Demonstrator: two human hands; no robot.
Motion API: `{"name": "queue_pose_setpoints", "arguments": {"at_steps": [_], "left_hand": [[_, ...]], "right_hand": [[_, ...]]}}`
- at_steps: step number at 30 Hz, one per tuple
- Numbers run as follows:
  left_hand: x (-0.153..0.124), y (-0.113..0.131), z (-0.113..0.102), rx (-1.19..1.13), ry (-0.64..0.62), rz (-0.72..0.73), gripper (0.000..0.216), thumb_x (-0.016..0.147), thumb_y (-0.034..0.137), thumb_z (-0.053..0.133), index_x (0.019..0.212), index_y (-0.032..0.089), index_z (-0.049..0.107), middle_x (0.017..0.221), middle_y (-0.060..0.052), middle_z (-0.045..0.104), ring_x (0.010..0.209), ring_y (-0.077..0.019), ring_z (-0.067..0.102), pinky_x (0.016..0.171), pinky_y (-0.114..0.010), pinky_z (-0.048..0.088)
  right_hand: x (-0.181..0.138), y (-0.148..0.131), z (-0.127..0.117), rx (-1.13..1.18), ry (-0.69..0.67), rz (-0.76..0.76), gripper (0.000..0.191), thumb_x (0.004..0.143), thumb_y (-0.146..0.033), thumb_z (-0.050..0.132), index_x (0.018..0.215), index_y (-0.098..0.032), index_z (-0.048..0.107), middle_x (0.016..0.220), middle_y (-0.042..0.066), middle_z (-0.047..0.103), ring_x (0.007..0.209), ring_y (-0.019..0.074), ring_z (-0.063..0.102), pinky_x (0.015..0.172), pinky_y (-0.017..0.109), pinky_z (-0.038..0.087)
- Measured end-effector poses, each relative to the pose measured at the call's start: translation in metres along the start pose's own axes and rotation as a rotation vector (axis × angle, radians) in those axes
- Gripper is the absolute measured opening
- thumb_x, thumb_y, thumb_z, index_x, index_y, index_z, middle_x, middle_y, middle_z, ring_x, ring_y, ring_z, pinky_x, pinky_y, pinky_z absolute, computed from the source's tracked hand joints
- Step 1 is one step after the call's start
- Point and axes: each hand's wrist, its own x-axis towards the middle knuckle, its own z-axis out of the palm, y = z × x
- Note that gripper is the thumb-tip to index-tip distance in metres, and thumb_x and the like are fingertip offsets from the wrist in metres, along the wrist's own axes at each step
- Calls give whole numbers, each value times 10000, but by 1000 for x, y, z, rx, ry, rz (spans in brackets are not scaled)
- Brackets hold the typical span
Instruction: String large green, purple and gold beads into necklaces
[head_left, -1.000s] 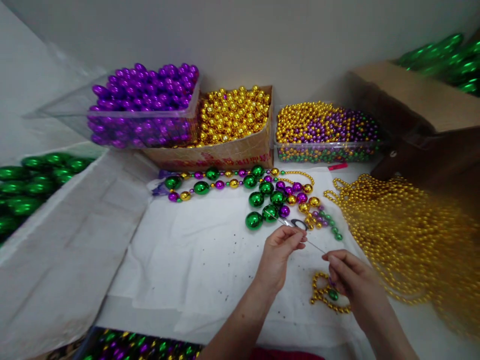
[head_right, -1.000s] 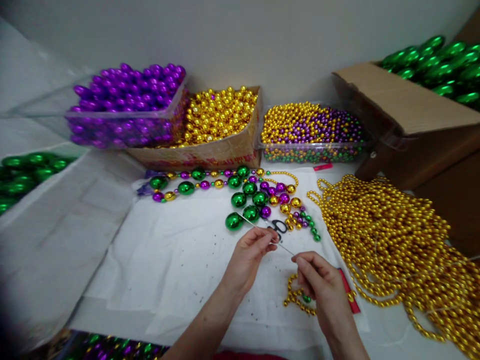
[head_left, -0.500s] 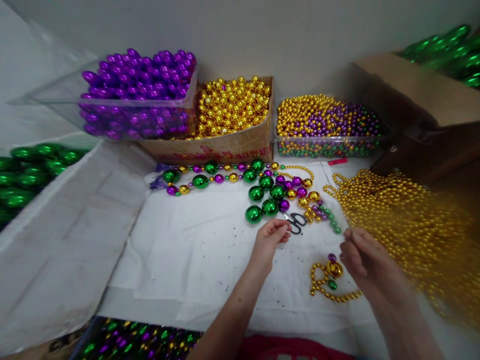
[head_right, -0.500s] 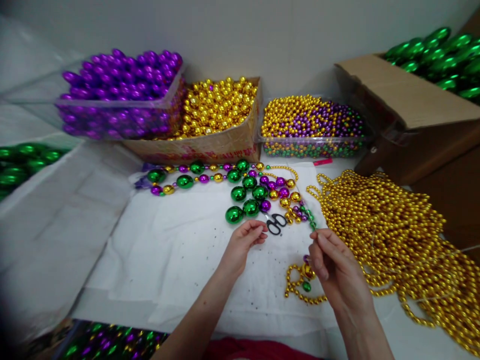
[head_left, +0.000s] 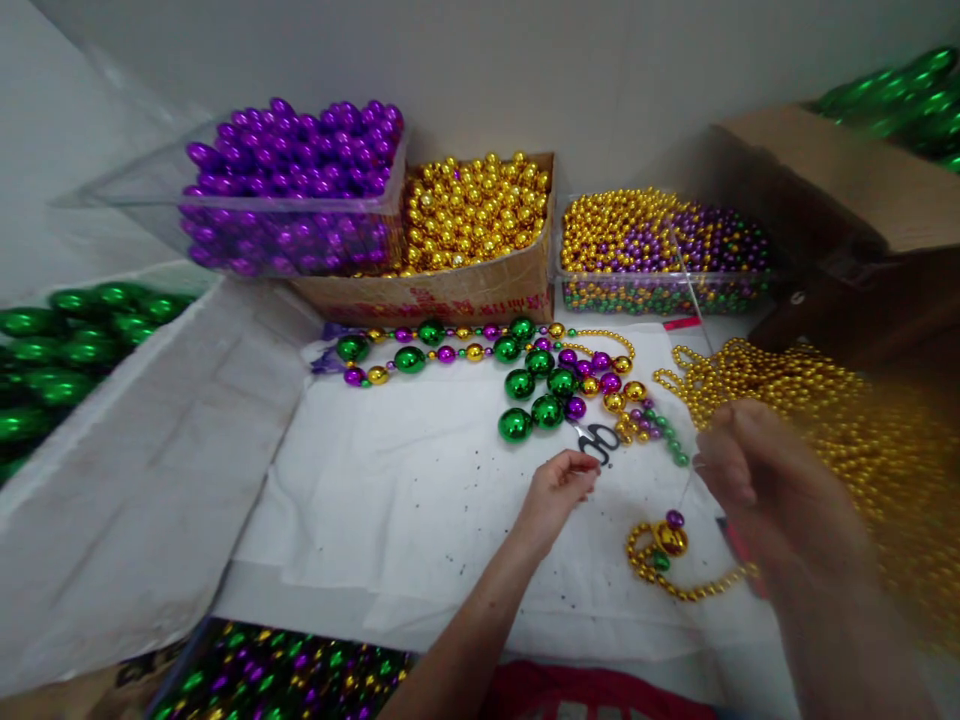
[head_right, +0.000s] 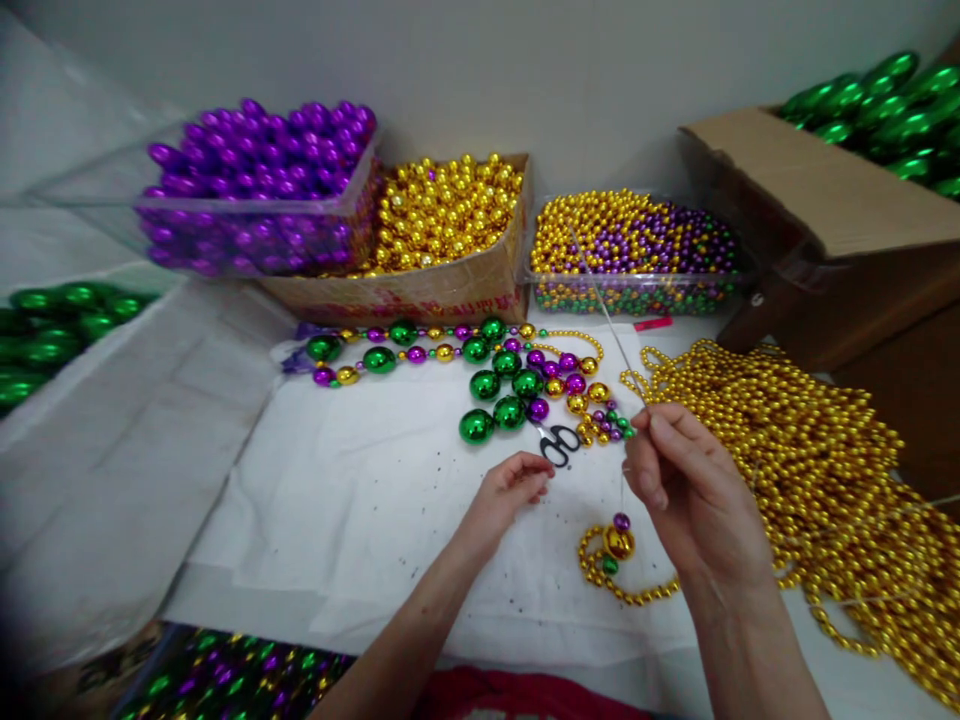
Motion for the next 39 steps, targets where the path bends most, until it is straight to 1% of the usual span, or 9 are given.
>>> {"name": "queue_pose_setpoints", "arguments": {"at_steps": [4,7,9,14,18,22,25,32,39], "left_hand": [[-11,-5,25,74,-349,13,647,563,260,812,1171,213,595,1072,-73,623,640,-81,519,574,-221,412],[-17,-2,32,129,-475,-48,475,600,326,796,1022,155,659,882,-60,647,648,-105,535,558,-220,412],[-23,7,21,146,-488,-105,361,688,387,727,938,134,666,812,-57,643,627,-106,533,511,-205,397],[-40,35,-37,114,-381,-79,294,786,408,626,909,142,647,934,-82,661,627,-90,532,443,-165,340],[-44,36,-62,320,-175,23,205,795,361,604,846,170,658,746,-35,644,617,-113,536,511,-198,380],[-38,21,-64,600,14,181,128,779,313,597,787,207,669,746,-16,640,702,-153,563,634,-241,416],[-33,13,-66,618,70,179,177,790,348,584,853,207,670,758,-12,644,666,-148,562,607,-235,400],[-22,5,-65,736,-121,123,175,802,333,569,858,213,683,780,-21,659,707,-166,589,642,-250,407],[-24,7,-53,814,11,275,231,814,359,568,967,226,679,951,-49,643,870,-206,586,775,-291,412]], "right_hand": [[1,-2,26,54,-122,48,101,892,-245,540,863,-186,617,496,-48,385,432,58,267,423,176,274],[-3,-7,40,87,-197,80,125,901,-243,517,843,-186,612,476,-54,358,420,62,232,416,185,267],[-8,-14,41,106,-185,65,139,910,-233,499,847,-183,612,469,-55,331,425,69,210,411,187,265],[-17,-16,22,112,-39,42,129,901,-227,509,838,-186,614,474,-50,301,450,85,203,418,194,280],[-16,17,7,91,22,185,106,871,-269,572,805,-193,606,485,-54,323,439,75,196,415,188,248],[-19,49,-9,66,58,233,105,853,-279,603,810,-183,606,497,-49,368,440,66,241,421,181,240],[-26,58,-23,-3,102,257,119,849,-298,612,829,-180,615,487,-47,384,434,66,265,429,183,270],[-28,64,-52,-160,205,224,177,785,-334,690,882,-199,628,536,-32,451,478,78,377,428,176,307],[-25,73,-51,-316,200,154,212,819,-382,646,924,-205,598,544,-20,527,440,71,392,404,164,287]]}}
